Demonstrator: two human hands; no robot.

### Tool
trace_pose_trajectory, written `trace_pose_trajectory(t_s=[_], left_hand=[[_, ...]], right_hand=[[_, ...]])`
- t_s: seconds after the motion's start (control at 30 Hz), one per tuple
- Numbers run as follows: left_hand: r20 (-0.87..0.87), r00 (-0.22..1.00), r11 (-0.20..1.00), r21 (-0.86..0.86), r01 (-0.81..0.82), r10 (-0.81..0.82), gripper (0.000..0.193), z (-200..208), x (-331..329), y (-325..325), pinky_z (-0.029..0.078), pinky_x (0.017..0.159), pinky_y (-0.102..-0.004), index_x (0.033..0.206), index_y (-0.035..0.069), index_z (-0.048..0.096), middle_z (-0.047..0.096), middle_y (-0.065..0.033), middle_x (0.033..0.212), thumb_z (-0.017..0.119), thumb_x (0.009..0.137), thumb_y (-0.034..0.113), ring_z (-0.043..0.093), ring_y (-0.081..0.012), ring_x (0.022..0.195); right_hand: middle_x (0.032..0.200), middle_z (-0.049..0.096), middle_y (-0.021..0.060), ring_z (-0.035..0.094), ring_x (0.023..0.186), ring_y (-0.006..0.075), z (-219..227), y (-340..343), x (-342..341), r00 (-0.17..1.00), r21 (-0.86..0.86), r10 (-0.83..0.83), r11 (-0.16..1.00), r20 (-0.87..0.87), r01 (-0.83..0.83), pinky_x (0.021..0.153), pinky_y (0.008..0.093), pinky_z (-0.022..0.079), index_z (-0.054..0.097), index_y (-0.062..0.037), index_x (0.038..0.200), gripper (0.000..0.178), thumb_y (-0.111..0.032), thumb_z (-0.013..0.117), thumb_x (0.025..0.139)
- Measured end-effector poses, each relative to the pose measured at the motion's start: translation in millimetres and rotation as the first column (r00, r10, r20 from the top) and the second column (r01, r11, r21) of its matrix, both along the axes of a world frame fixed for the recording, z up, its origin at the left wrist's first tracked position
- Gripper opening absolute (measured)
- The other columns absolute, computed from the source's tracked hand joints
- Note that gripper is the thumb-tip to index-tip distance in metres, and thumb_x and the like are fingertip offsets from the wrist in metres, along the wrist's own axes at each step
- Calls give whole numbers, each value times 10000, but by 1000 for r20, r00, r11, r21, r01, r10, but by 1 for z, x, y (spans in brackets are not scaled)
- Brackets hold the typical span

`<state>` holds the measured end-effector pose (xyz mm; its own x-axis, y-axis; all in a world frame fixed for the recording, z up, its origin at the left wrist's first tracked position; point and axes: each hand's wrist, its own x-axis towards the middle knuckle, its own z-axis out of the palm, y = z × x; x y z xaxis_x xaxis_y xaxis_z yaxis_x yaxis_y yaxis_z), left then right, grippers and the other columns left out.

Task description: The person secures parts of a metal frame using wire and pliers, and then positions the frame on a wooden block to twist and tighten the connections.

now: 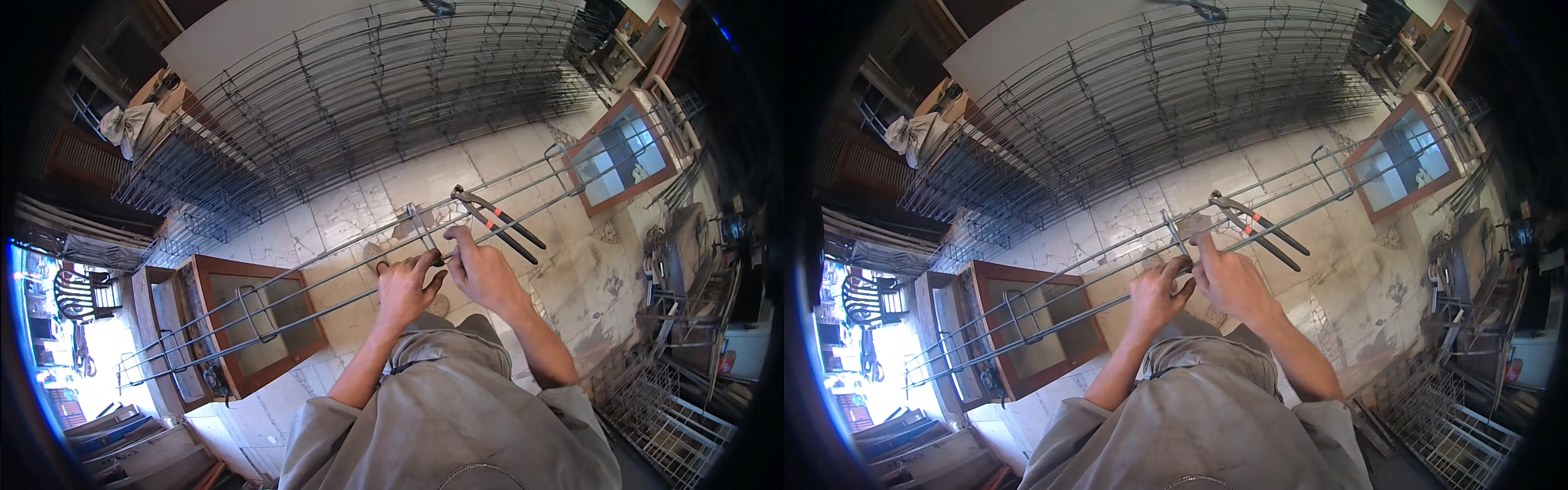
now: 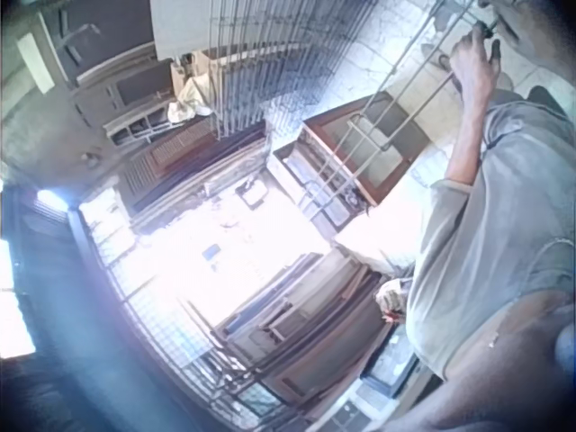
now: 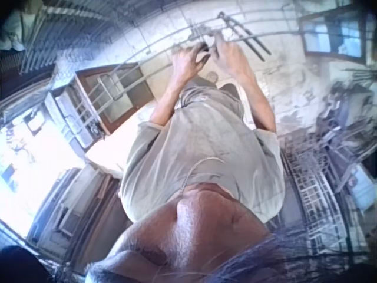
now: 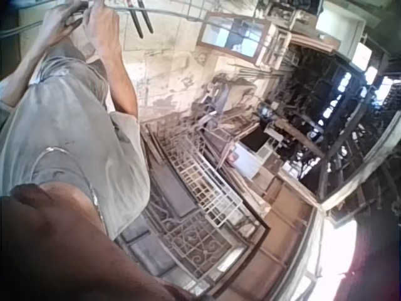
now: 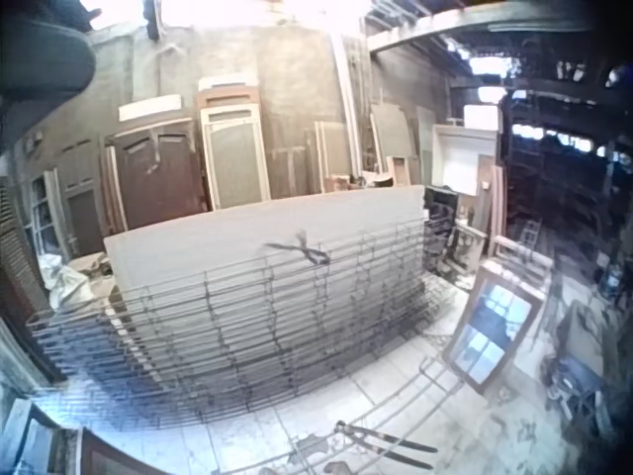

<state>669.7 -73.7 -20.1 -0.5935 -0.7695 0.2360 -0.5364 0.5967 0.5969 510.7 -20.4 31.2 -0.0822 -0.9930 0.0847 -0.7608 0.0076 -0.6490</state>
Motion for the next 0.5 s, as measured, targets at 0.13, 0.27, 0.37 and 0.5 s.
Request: trace_pose_trajectory(t_s=[0.13, 0.27, 0.37, 0.5], left_hand=[[-64, 994, 995, -42, -91, 89, 257, -8, -6, 1, 496, 643, -379, 1043, 165, 659, 706, -33, 795, 731, 812, 251, 662, -251, 666], [-78, 991, 994, 4, -108, 108, 208, -7, -7, -1, 495, 637, -367, 990, 163, 669, 716, -24, 788, 727, 830, 282, 670, -244, 677], [-65, 992, 993, 63, -104, 108, 192, -3, -5, -2, 494, 611, -367, 953, 158, 675, 719, -24, 772, 730, 830, 294, 672, -236, 656], [-112, 985, 982, 150, -114, 132, 179, 2, -7, -2, 488, 575, -391, 929, 157, 644, 692, -31, 701, 705, 845, 301, 664, -265, 627]], right_hand=[[559, 573, 159, 619, 517, 348, 7, -29, -13, 983, -33, 115, 992, -142, -121, 483, 458, 482, 420, -41, 1210, 370, -46, 563, 869], [563, 568, 152, 614, 507, 335, 4, -55, -23, 980, -37, 189, 981, -59, -191, 483, 447, 475, 445, -73, 1201, 321, -54, 550, 898], [557, 570, 152, 609, 502, 340, -5, -75, -25, 972, -22, 231, 973, -31, -232, 493, 445, 477, 471, -86, 1192, 307, -113, 578, 905], [520, 559, 142, 603, 490, 346, -3, -84, -19, 959, 24, 267, 964, -94, -266, 486, 441, 476, 503, -95, 1176, 334, -219, 634, 894]])
